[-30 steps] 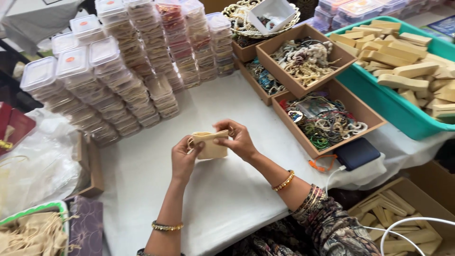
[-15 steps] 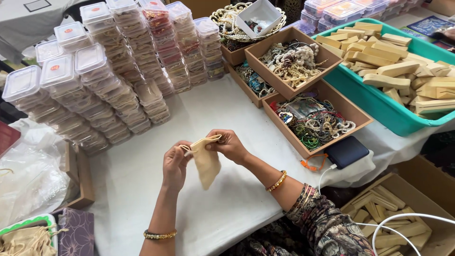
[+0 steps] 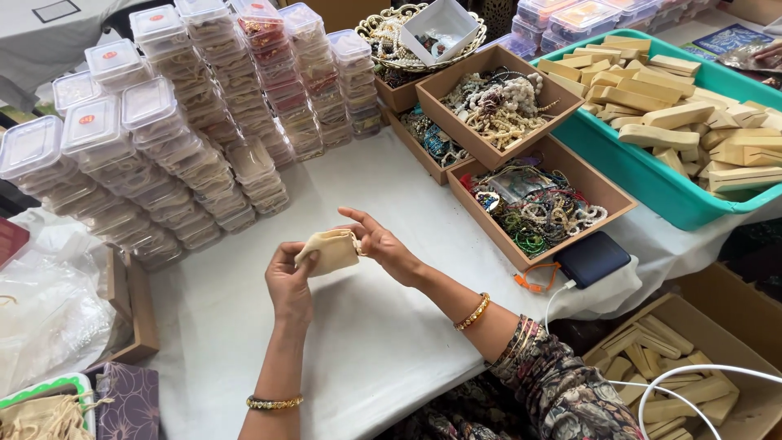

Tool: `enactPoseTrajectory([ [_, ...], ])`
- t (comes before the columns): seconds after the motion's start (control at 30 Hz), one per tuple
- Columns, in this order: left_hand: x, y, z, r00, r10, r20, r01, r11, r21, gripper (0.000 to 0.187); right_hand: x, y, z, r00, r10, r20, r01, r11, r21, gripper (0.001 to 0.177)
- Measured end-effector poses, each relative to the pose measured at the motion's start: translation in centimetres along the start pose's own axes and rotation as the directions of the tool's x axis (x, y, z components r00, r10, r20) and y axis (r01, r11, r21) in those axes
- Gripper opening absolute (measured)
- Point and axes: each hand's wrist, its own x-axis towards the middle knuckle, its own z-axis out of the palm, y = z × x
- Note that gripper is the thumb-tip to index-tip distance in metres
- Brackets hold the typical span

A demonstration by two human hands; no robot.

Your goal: The person packs small jewelry items into clear plastic bags and then into small beige cloth pouches. They place the pouches into clear plastic containers and stack them on the table. The person repeats this process with multiple jewelry items throughout the video.

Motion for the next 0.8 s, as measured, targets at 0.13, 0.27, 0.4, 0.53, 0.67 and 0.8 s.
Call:
enactPoseTrajectory([
  [0.13, -0.8, 2.3, 1.1, 0.981, 0.183, 0.068, -0.168, 0.968, -0.188, 0.030, 0.6, 2.7, -1.6, 0.988, -0.157, -0.008, 0.142, 0.913, -0.383, 0.058],
  [0.27, -1.9, 6.7, 3.3, 0.989, -0.093, 0.114, 0.087, 0.995, 0.057, 0.072, 0.5, 3.8, -2.5, 0.971, -0.205, -0.119, 0.113, 0.842, -0.528, 0.011],
  [0.4, -1.5, 5.5, 2.6, 0.983, -0.045, 0.179, 0.036, 0.998, 0.055, 0.077, 0.6, 2.3, -1.7, 0.971, -0.192, -0.144, 0.115, 0.899, -0.422, 0.007],
  [0.53, -1.2, 3.5, 1.9, 0.975, 0.184, 0.127, -0.206, 0.960, 0.190, 0.063, 0.9, 1.9, -1.8, 0.944, -0.272, -0.184, 0.149, 0.853, -0.500, 0.009],
  [0.67, -1.5, 5.7, 2.4, 0.854, 0.493, 0.167, -0.516, 0.761, 0.394, 0.052, 1.0, 1.8, -3.0, 0.947, -0.295, -0.127, 0.177, 0.808, -0.563, 0.012],
  [0.8, -1.6, 5.6, 2.4, 0.938, 0.233, 0.257, -0.338, 0.780, 0.526, 0.035, 0.8, 0.8, -2.2, 0.974, -0.145, -0.172, 0.053, 0.890, -0.452, 0.012],
])
